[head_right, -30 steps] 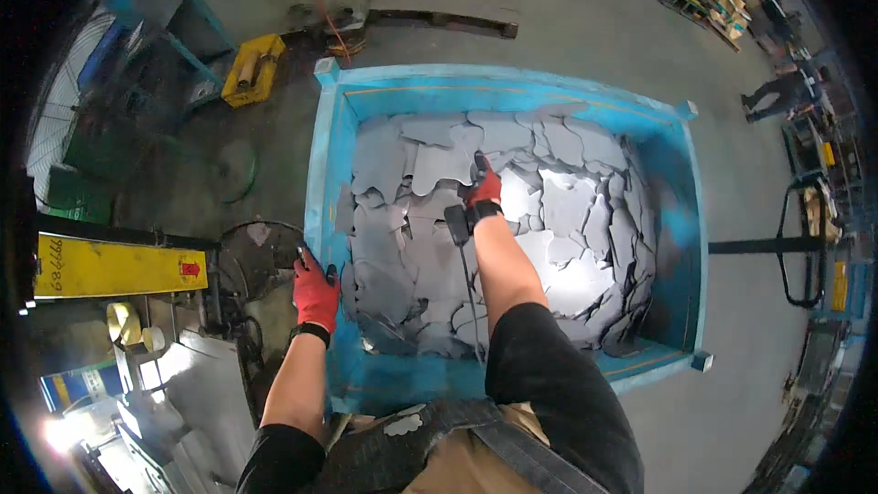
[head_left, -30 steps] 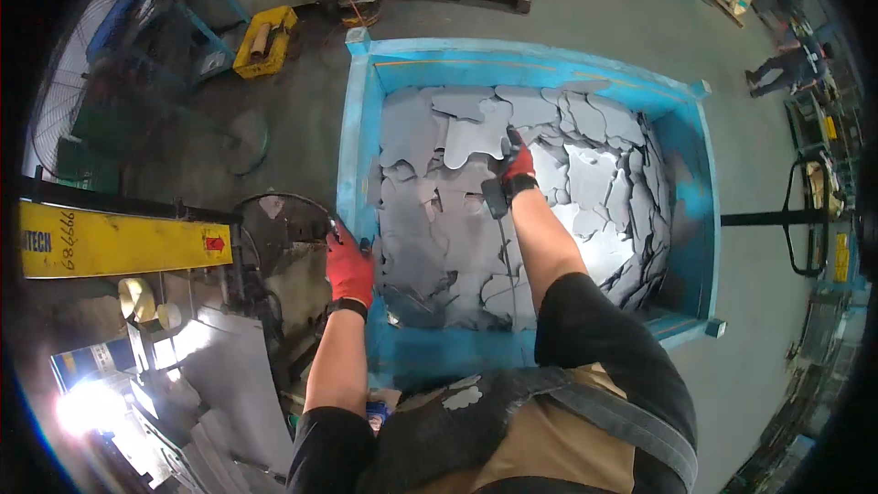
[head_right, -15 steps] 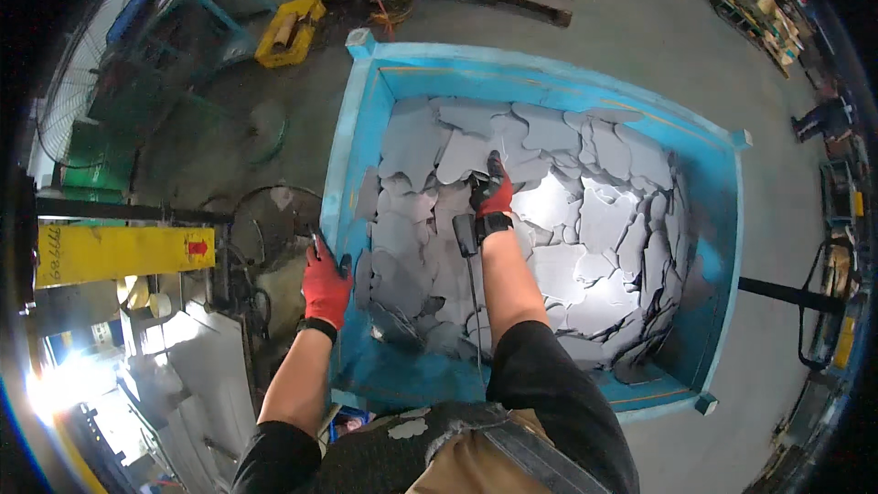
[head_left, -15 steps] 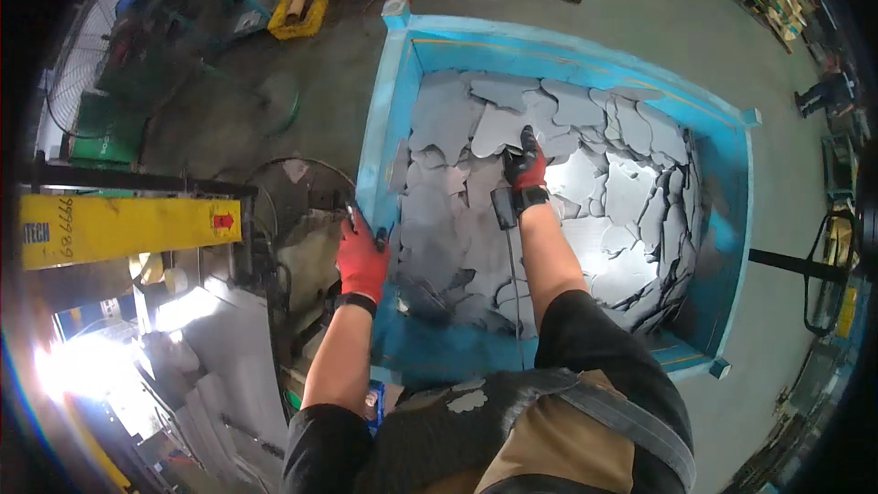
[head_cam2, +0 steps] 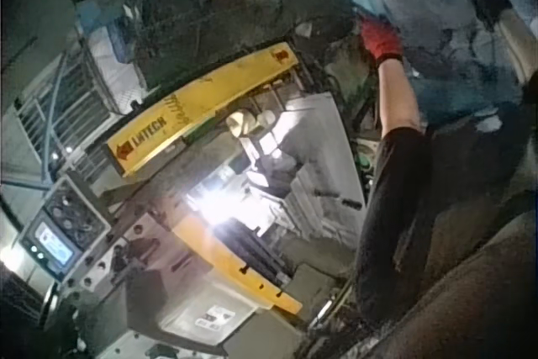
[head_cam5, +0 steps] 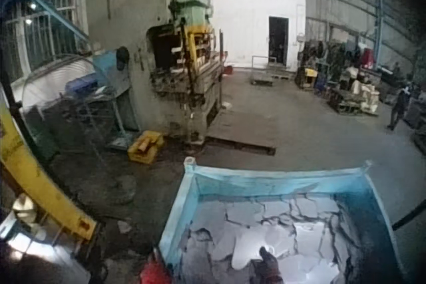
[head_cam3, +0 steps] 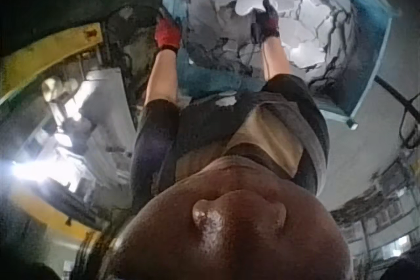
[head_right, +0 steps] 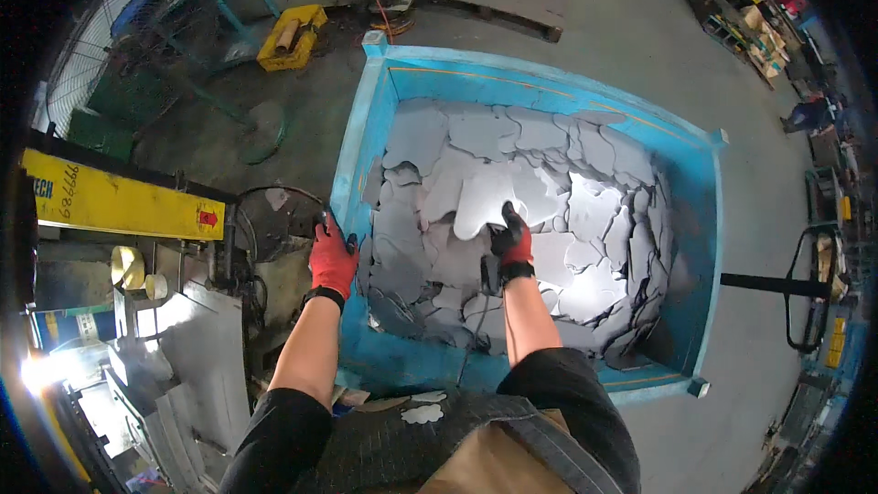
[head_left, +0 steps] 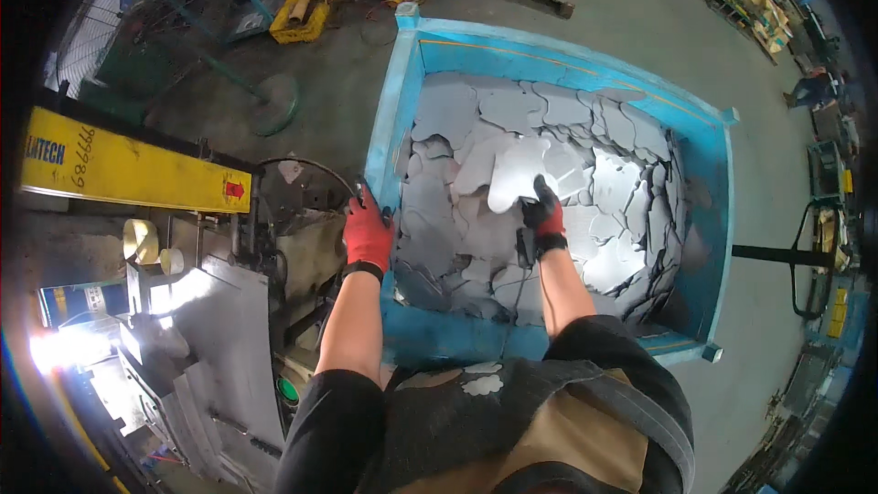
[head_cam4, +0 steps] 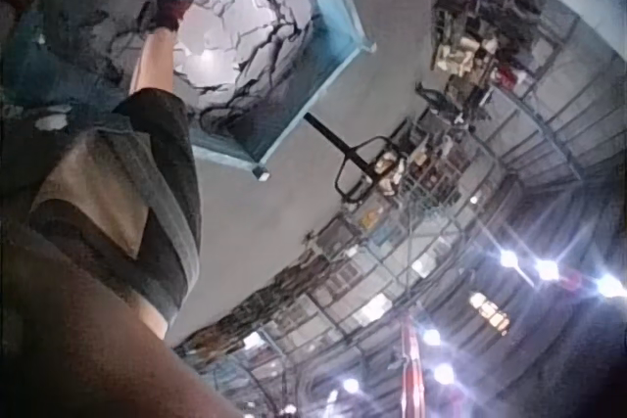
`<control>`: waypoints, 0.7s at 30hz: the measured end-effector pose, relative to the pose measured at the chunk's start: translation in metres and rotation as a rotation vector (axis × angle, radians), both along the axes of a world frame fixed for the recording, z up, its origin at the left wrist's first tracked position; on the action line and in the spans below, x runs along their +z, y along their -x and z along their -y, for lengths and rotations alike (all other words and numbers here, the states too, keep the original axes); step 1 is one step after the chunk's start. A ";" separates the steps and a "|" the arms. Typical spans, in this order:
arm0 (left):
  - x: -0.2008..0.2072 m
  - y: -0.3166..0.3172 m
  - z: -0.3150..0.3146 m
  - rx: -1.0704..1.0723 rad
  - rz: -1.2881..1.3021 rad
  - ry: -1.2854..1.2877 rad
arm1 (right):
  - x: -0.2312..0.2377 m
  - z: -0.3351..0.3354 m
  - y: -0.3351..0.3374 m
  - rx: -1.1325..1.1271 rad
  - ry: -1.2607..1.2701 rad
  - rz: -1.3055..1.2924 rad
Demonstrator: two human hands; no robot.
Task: Operator removes stamped metal components from a press, uses an air nozzle to clear the work surface, and sorts scrap metal into a dedicated bin.
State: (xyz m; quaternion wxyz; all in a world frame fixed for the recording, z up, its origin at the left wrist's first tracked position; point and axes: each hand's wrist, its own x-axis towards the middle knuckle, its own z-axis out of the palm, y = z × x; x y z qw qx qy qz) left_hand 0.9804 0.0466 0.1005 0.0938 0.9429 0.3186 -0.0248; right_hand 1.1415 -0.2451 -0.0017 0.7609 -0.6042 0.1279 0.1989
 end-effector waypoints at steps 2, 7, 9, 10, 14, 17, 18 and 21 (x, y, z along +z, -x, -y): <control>0.000 0.002 0.001 -0.021 0.039 -0.004 | 0.008 0.028 0.031 -0.019 -0.049 -0.133; -0.001 0.001 0.001 -0.039 0.089 0.020 | 0.009 0.120 0.100 0.036 -0.310 -0.528; 0.004 -0.002 0.003 -0.050 0.102 0.131 | 0.007 0.146 0.120 -0.046 -0.391 -0.586; 0.001 0.001 0.006 -0.056 0.179 0.033 | 0.027 0.139 0.134 -0.135 -0.268 -0.513; -0.026 0.000 0.049 -0.229 0.326 0.037 | 0.101 0.118 0.177 -0.155 -0.165 -0.170; 0.002 0.011 0.135 -0.230 0.194 1.505 | 0.102 0.123 0.195 -0.105 -0.413 -0.151; 0.018 0.021 0.138 -0.202 0.156 1.880 | 0.110 0.113 0.200 -0.156 -0.415 -0.123; 0.063 0.058 0.134 -0.049 0.115 2.462 | 0.127 0.108 0.208 -0.162 -0.248 -0.120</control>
